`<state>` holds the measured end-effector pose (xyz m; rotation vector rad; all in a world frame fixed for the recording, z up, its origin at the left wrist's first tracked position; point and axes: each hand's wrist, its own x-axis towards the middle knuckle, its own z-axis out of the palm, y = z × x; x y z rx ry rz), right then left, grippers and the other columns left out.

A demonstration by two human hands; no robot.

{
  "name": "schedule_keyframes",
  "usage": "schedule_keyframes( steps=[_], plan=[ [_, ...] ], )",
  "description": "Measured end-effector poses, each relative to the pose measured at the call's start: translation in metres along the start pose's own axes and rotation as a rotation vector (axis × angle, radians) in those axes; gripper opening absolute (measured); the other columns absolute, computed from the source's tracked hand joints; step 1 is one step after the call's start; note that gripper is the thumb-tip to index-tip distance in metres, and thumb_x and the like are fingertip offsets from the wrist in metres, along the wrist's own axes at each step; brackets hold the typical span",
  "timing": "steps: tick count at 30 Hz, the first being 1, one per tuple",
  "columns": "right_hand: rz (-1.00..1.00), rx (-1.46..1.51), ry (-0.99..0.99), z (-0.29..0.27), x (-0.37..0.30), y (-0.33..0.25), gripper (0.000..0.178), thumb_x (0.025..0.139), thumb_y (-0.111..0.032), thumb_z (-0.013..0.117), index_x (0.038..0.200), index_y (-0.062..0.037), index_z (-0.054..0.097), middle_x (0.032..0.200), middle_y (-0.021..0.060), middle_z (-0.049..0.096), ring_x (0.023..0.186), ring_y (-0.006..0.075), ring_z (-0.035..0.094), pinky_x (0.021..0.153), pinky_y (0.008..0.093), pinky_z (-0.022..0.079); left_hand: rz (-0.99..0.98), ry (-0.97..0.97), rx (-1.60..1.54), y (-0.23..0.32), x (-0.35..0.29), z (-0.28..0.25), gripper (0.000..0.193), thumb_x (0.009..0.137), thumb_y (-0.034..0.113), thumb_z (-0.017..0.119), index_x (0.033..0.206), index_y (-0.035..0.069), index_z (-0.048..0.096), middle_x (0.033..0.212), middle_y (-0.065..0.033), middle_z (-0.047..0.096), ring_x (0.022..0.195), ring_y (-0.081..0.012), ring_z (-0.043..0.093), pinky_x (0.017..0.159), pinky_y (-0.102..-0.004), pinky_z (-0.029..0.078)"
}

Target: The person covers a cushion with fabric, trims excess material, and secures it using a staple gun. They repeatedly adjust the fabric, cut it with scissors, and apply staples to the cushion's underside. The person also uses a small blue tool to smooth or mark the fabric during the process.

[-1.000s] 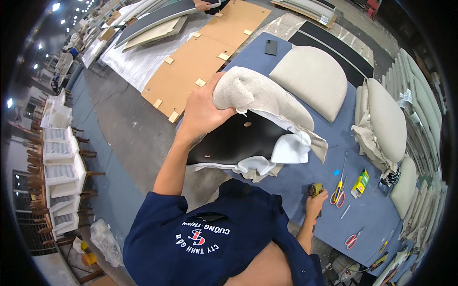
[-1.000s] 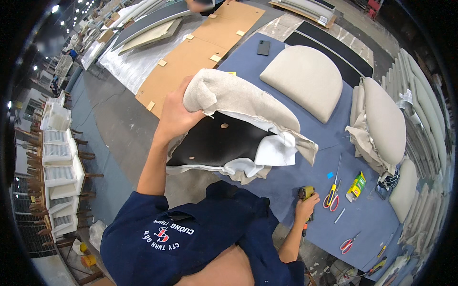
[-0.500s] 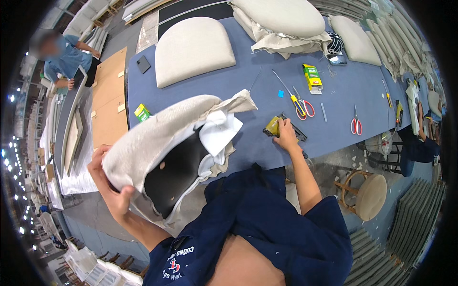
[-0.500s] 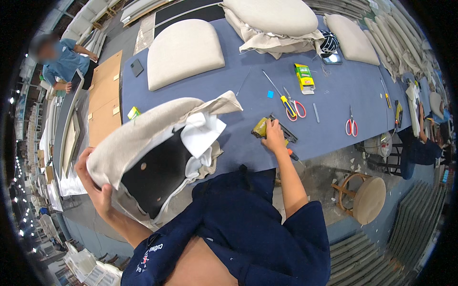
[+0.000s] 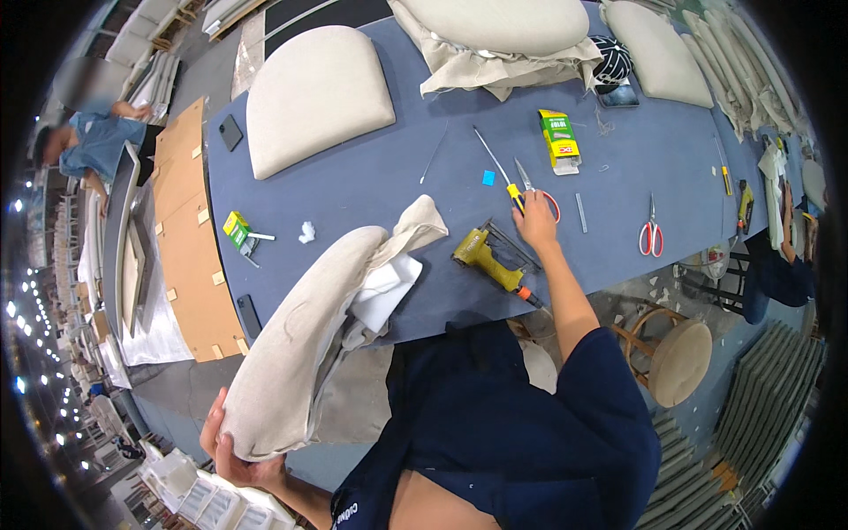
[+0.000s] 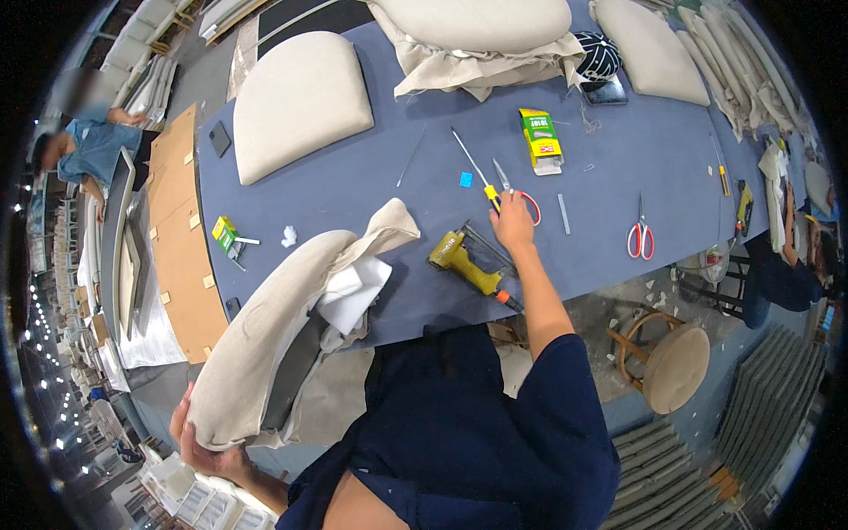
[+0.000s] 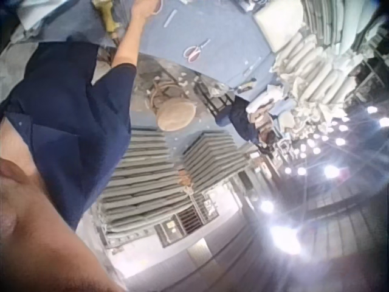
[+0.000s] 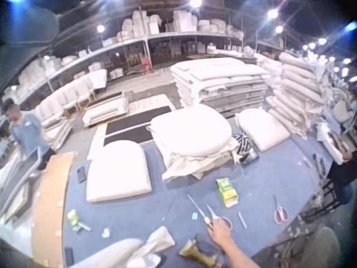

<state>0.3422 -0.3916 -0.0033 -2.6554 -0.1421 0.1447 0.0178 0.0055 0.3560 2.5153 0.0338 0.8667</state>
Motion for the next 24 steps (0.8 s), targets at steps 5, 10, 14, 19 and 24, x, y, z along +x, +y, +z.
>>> schedule_keyframes(
  steps=[5, 10, 14, 19, 24],
  plan=[
    [0.024, 0.065, -0.177, 0.004, -0.018, -0.016, 0.043, 0.085, -0.020, 0.077, 0.114, 0.0000, 0.053, 0.114, 0.0223, 0.062, 0.105, 0.0427, 0.065, 0.085, 0.0526, 0.056, 0.080, 0.098, 0.297, 0.019, -0.008, 0.020, 0.067, 0.096, 0.047, 0.068, 0.145, 0.021, 0.031, 0.137, -0.0287, 0.045, 0.111, -0.0528, 0.062, 0.089, -0.0614, 0.059],
    [0.156, -0.099, -0.277, -0.023, -0.009, -0.002, 0.054, 0.083, -0.024, 0.078, 0.123, -0.0002, 0.051, 0.115, 0.0223, 0.062, 0.107, 0.0426, 0.066, 0.085, 0.0540, 0.056, 0.079, 0.141, 0.436, 0.038, -0.023, 0.031, 0.064, 0.095, 0.042, 0.071, 0.141, 0.025, 0.029, 0.138, -0.0277, 0.043, 0.109, -0.0521, 0.063, 0.084, -0.0580, 0.062],
    [0.030, -0.323, -0.157, -0.024, 0.016, -0.020, 0.055, 0.082, -0.021, 0.077, 0.125, 0.0000, 0.050, 0.116, 0.0214, 0.059, 0.104, 0.0421, 0.066, 0.085, 0.0535, 0.055, 0.106, 0.199, 0.390, 0.043, -0.030, 0.041, 0.060, 0.100, 0.056, 0.055, 0.139, 0.020, 0.029, 0.135, -0.0311, 0.044, 0.108, -0.0512, 0.062, 0.085, -0.0599, 0.062],
    [-0.399, 0.072, -0.094, 0.008, 0.057, -0.069, 0.038, 0.087, -0.017, 0.070, 0.120, -0.0028, 0.056, 0.107, 0.0172, 0.062, 0.093, 0.0348, 0.066, 0.080, 0.0459, 0.054, -0.044, 0.299, 0.352, 0.037, -0.024, 0.046, 0.071, 0.094, 0.067, 0.058, 0.139, 0.018, 0.033, 0.129, -0.0326, 0.051, 0.105, -0.0471, 0.064, 0.082, -0.0556, 0.062],
    [-0.377, 0.498, -0.298, 0.035, 0.084, -0.165, 0.025, 0.091, -0.011, 0.065, 0.115, -0.0044, 0.064, 0.110, 0.0136, 0.064, 0.094, 0.0321, 0.067, 0.078, 0.0417, 0.055, -0.186, 0.374, 0.560, 0.045, -0.044, 0.038, 0.079, 0.090, 0.075, 0.057, 0.138, 0.017, 0.035, 0.124, -0.0282, 0.057, 0.109, -0.0382, 0.064, 0.087, -0.0466, 0.059]
  ],
)
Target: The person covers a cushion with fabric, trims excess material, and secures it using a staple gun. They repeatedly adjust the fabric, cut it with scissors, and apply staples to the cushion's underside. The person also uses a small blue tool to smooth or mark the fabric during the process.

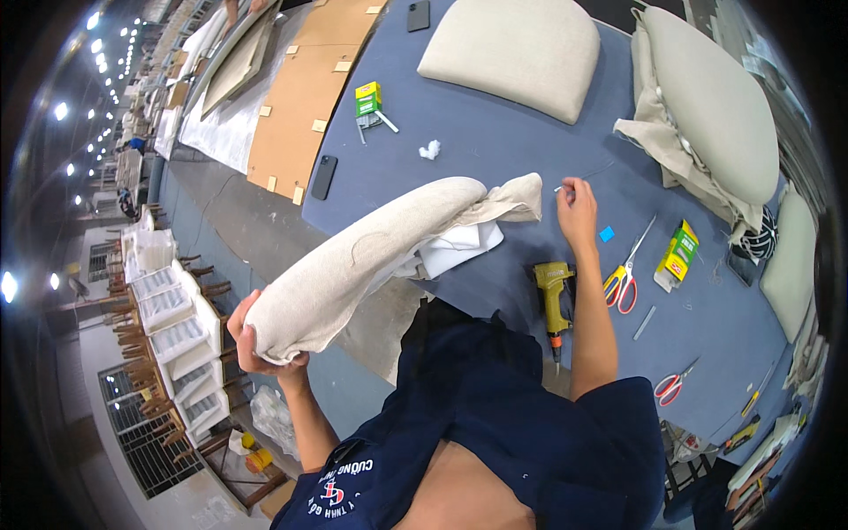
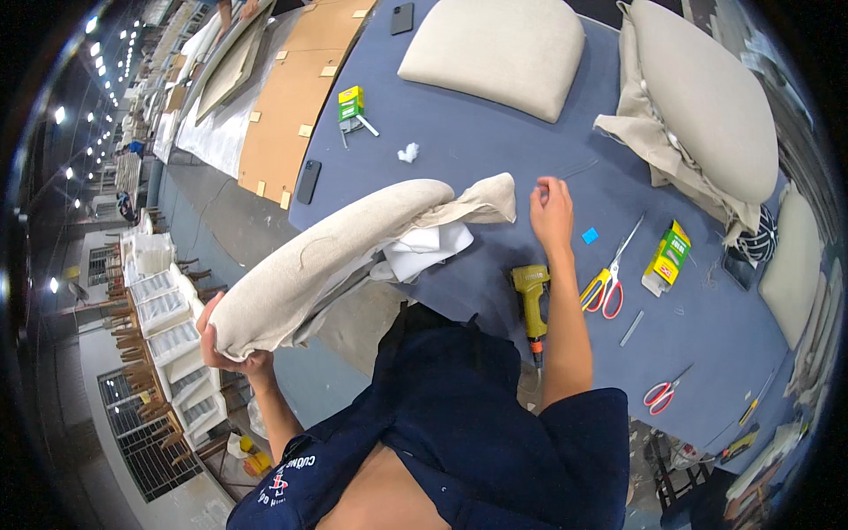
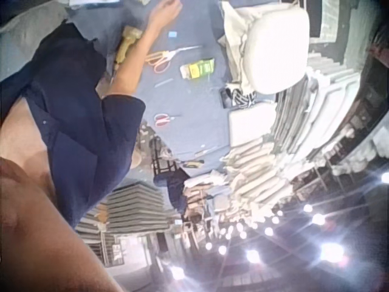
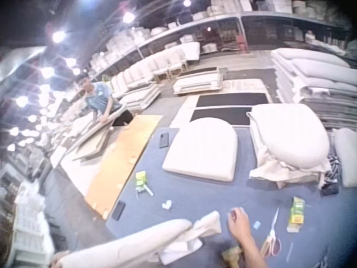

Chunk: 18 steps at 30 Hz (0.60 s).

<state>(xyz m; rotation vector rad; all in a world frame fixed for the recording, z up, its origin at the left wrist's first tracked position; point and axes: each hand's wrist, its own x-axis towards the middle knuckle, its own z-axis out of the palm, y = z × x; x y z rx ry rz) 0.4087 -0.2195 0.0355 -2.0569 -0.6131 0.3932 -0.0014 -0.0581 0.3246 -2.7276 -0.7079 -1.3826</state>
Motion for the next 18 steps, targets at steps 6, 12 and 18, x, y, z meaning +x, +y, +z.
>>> schedule_keyframes(
  steps=[6, 12, 18],
  plan=[
    [-0.251, 0.098, -0.016, 0.100, 0.062, 0.004, 0.034, 0.090, -0.007, 0.066, 0.124, -0.0039, 0.063, 0.121, 0.0160, 0.061, 0.106, 0.0315, 0.066, 0.085, 0.0388, 0.056, -0.083, 0.279, 0.030, -0.004, -0.043, -0.017, 0.084, 0.092, 0.075, 0.048, 0.138, 0.005, 0.036, 0.122, -0.0323, 0.059, 0.104, -0.0433, 0.066, 0.091, -0.0555, 0.057],
    [-0.470, -0.056, -0.468, 0.200, 0.078, -0.086, 0.054, 0.088, -0.010, 0.074, 0.139, -0.0160, 0.058, 0.149, 0.0140, 0.044, 0.121, 0.0387, 0.059, 0.098, 0.0463, 0.054, -0.258, 0.349, 0.008, -0.022, -0.089, -0.055, 0.087, 0.091, 0.073, 0.055, 0.145, 0.010, 0.031, 0.132, -0.0276, 0.051, 0.115, -0.0395, 0.060, 0.095, -0.0523, 0.057],
    [-0.435, -0.053, -0.437, 0.257, 0.109, -0.074, 0.027, 0.092, -0.010, 0.069, 0.119, -0.0140, 0.067, 0.120, 0.0143, 0.066, 0.101, 0.0320, 0.068, 0.083, 0.0466, 0.054, -0.267, 0.351, 0.053, -0.045, -0.086, -0.060, 0.087, 0.092, 0.072, 0.055, 0.146, 0.009, 0.032, 0.135, -0.0271, 0.049, 0.117, -0.0391, 0.059, 0.098, -0.0523, 0.055]
  ],
)
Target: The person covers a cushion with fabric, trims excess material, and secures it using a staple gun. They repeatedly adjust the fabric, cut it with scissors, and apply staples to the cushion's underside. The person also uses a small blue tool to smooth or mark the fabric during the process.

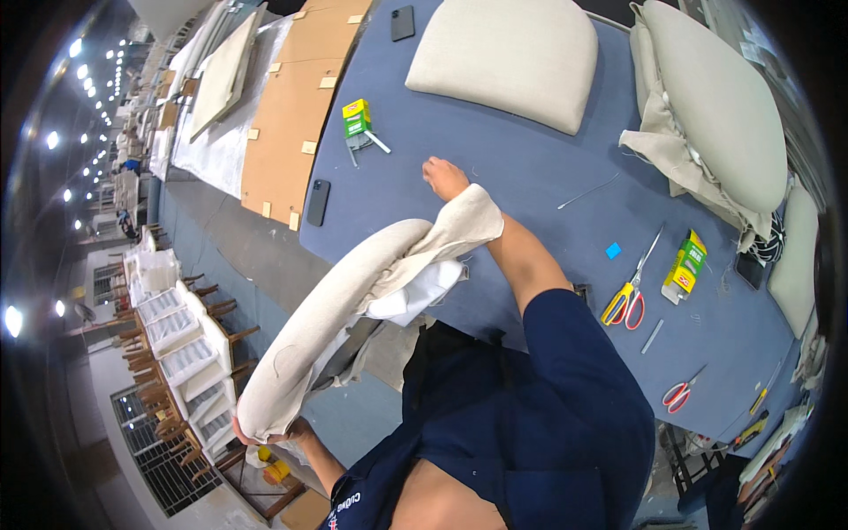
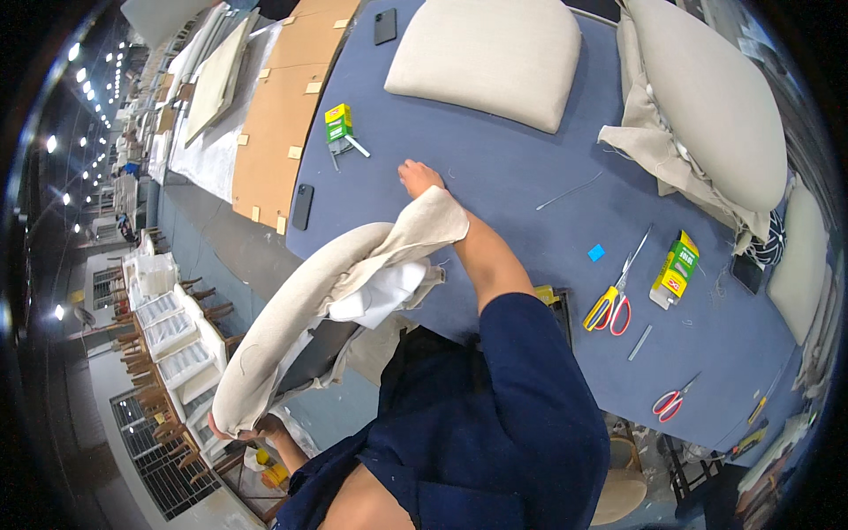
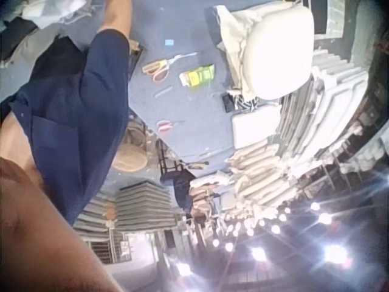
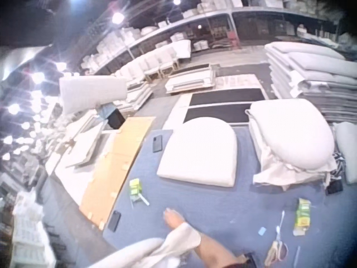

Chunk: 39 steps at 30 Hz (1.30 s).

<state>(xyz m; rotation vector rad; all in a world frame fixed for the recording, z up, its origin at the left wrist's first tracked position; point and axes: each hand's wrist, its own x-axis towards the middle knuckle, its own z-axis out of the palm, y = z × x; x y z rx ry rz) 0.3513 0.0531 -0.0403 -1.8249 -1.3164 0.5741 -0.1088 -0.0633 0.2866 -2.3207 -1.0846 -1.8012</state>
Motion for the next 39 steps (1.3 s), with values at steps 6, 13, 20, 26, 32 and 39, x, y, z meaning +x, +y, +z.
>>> schedule_keyframes(
  steps=[6, 13, 20, 26, 32, 39],
  plan=[
    [0.369, 0.236, 0.562, -0.102, -0.085, 0.034, 0.021, 0.100, -0.012, 0.051, 0.119, -0.0052, 0.057, 0.099, 0.0266, 0.070, 0.096, 0.0462, 0.068, 0.081, 0.0546, 0.051, -0.035, 0.002, 0.161, 0.003, -0.006, 0.007, 0.086, 0.093, 0.070, 0.055, 0.147, 0.007, 0.033, 0.137, -0.0266, 0.048, 0.120, -0.0387, 0.059, 0.101, -0.0522, 0.053],
    [1.117, -0.349, 0.277, -0.194, -0.173, 0.082, 0.043, 0.100, -0.040, 0.059, 0.103, 0.0010, 0.070, 0.106, 0.0257, 0.072, 0.102, 0.0442, 0.069, 0.086, 0.0543, 0.054, -0.093, -0.201, 0.080, 0.014, 0.075, 0.097, 0.085, 0.095, 0.063, 0.057, 0.150, 0.003, 0.035, 0.152, -0.0254, 0.038, 0.127, -0.0370, 0.055, 0.109, -0.0517, 0.045],
    [0.602, 0.919, 0.617, -0.204, -0.170, 0.049, 0.030, 0.103, -0.031, 0.059, 0.089, -0.0052, 0.063, 0.082, 0.0063, 0.063, 0.073, 0.0238, 0.062, 0.069, 0.0432, 0.052, 0.224, -0.491, -0.458, 0.027, 0.126, 0.177, 0.030, 0.097, 0.020, 0.065, 0.125, 0.008, 0.059, 0.163, -0.0281, 0.018, 0.142, -0.0575, 0.037, 0.113, -0.0635, 0.039],
    [-0.279, 1.918, 0.194, -0.181, -0.149, -0.236, 0.025, 0.107, -0.025, 0.046, 0.090, -0.0086, 0.053, 0.111, 0.0106, 0.054, 0.093, 0.0184, 0.052, 0.084, 0.0330, 0.044, 0.400, -0.707, -0.225, 0.055, 0.137, 0.187, 0.038, 0.074, 0.039, 0.086, 0.102, 0.014, 0.083, 0.161, -0.0250, 0.032, 0.150, -0.0491, 0.029, 0.119, -0.0574, 0.028],
    [-0.242, 1.881, 0.050, -0.166, -0.151, -0.312, 0.024, 0.109, -0.023, 0.040, 0.091, -0.0078, 0.046, 0.142, 0.0224, 0.049, 0.130, 0.0284, 0.049, 0.110, 0.0407, 0.040, 0.496, -0.690, -0.138, 0.100, 0.139, 0.210, 0.049, 0.069, 0.045, 0.086, 0.103, 0.011, 0.077, 0.154, -0.0139, 0.049, 0.147, -0.0467, 0.034, 0.112, -0.0561, 0.037],
    [-0.338, 1.659, 0.115, -0.138, -0.173, -0.304, 0.041, 0.109, -0.014, 0.047, 0.148, -0.0009, 0.045, 0.139, 0.0059, 0.055, 0.127, 0.0097, 0.051, 0.108, 0.0252, 0.042, 0.504, -0.658, -0.142, 0.111, 0.123, 0.217, 0.021, 0.081, 0.012, 0.070, 0.100, 0.005, 0.074, 0.149, -0.0187, 0.053, 0.144, -0.0448, 0.041, 0.119, -0.0531, 0.031]
  ],
)
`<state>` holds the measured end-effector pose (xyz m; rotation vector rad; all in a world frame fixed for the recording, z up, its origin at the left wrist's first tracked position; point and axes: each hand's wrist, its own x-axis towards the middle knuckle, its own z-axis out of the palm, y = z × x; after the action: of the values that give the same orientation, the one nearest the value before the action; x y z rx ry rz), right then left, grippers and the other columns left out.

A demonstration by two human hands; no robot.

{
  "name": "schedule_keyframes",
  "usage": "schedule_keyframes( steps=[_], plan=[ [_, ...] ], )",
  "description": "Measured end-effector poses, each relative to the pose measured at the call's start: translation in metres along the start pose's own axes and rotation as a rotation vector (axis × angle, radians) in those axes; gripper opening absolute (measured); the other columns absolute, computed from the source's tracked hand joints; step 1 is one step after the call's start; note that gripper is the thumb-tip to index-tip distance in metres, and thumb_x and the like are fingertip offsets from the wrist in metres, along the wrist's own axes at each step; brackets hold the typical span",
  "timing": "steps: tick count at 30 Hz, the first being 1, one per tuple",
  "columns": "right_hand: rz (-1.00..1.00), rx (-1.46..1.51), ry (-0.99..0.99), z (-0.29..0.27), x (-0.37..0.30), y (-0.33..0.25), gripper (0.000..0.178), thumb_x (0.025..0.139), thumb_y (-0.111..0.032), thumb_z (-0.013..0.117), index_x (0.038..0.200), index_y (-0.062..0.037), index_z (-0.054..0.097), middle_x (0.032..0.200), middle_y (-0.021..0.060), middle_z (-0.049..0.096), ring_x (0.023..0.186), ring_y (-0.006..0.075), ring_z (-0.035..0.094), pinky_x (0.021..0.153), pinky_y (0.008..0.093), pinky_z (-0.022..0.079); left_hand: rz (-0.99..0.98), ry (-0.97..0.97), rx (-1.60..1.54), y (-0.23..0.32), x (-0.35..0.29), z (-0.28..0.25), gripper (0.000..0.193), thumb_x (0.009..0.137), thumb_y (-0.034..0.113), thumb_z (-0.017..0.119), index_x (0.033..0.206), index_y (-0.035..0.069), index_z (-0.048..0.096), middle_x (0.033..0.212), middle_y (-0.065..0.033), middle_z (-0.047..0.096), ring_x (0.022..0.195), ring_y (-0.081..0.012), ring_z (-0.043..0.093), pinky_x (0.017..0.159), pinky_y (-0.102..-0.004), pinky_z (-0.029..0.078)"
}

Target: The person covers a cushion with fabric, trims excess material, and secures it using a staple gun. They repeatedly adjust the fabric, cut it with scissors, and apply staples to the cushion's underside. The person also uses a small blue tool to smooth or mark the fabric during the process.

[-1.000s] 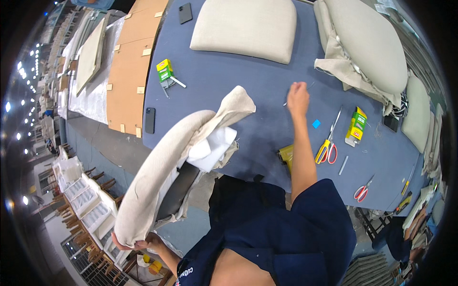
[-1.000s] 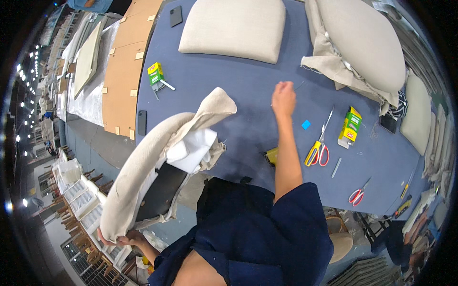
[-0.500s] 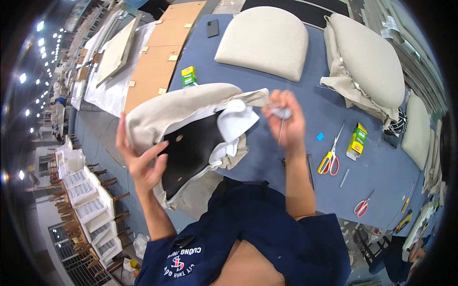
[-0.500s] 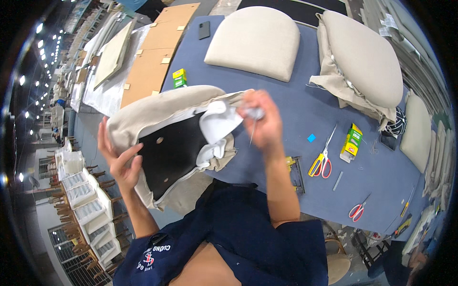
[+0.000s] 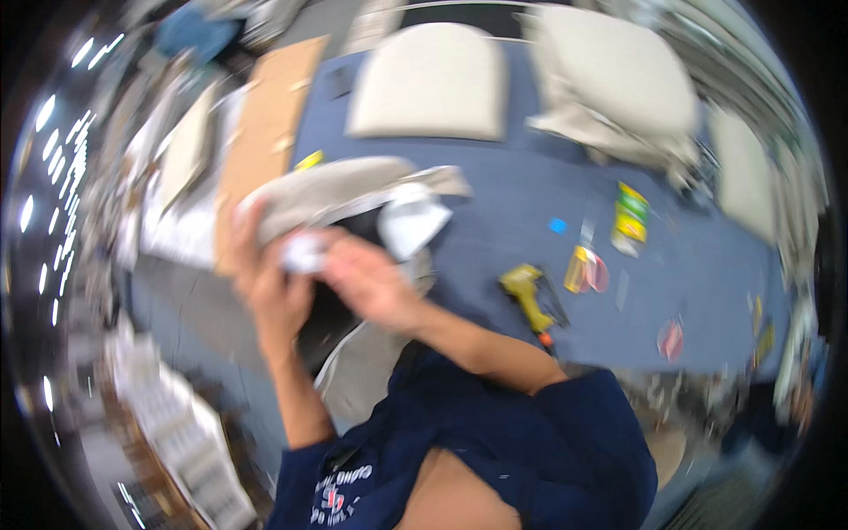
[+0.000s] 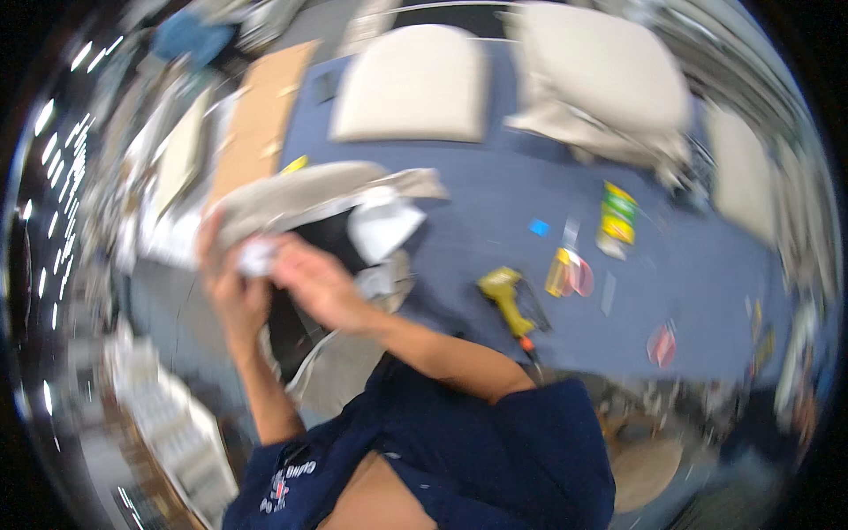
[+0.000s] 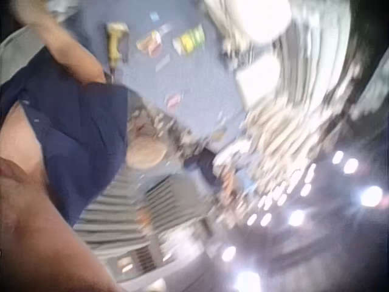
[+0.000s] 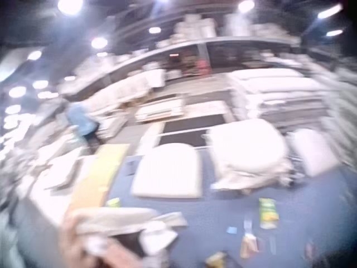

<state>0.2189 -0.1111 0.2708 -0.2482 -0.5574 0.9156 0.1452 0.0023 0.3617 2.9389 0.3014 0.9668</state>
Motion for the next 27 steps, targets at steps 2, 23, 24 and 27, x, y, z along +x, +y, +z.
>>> schedule_keyframes(
  steps=[2, 23, 24, 27],
  plan=[
    [0.025, 0.074, -0.004, 0.007, -0.008, 0.000, 0.044, 0.110, -0.018, 0.049, 0.150, -0.0002, 0.044, 0.120, -0.0029, 0.053, 0.107, 0.0061, 0.050, 0.099, 0.0244, 0.043, 0.000, 0.004, -0.065, -0.004, -0.011, 0.002, 0.020, 0.093, 0.008, 0.061, 0.108, 0.003, 0.074, 0.149, -0.0207, 0.053, 0.143, -0.0436, 0.043, 0.121, -0.0539, 0.029],
    [0.275, -0.910, 0.530, -0.168, -0.234, -0.134, 0.018, 0.105, -0.017, 0.052, 0.113, -0.0042, 0.062, 0.090, 0.0030, 0.065, 0.079, 0.0120, 0.057, 0.072, 0.0317, 0.047, 0.196, 0.081, 0.109, 0.047, -0.041, 0.003, 0.037, 0.107, 0.032, 0.050, 0.118, 0.004, 0.073, 0.157, -0.0251, 0.036, 0.147, -0.0444, 0.035, 0.117, -0.0586, 0.032],
    [0.251, -0.908, 0.546, -0.163, -0.229, -0.140, 0.018, 0.106, -0.017, 0.053, 0.113, -0.0030, 0.061, 0.090, 0.0023, 0.063, 0.079, 0.0112, 0.054, 0.074, 0.0307, 0.046, 0.203, 0.082, 0.099, 0.048, -0.037, 0.009, 0.037, 0.107, 0.031, 0.050, 0.118, 0.004, 0.073, 0.157, -0.0252, 0.036, 0.147, -0.0445, 0.035, 0.117, -0.0585, 0.032],
    [0.241, -0.941, 0.490, -0.160, -0.216, -0.145, 0.020, 0.106, -0.019, 0.054, 0.112, -0.0015, 0.062, 0.093, 0.0026, 0.065, 0.080, 0.0111, 0.055, 0.073, 0.0303, 0.046, 0.220, 0.093, 0.081, 0.051, -0.030, 0.013, 0.036, 0.107, 0.030, 0.051, 0.117, 0.004, 0.073, 0.156, -0.0253, 0.037, 0.146, -0.0445, 0.036, 0.117, -0.0583, 0.033]
  ],
)
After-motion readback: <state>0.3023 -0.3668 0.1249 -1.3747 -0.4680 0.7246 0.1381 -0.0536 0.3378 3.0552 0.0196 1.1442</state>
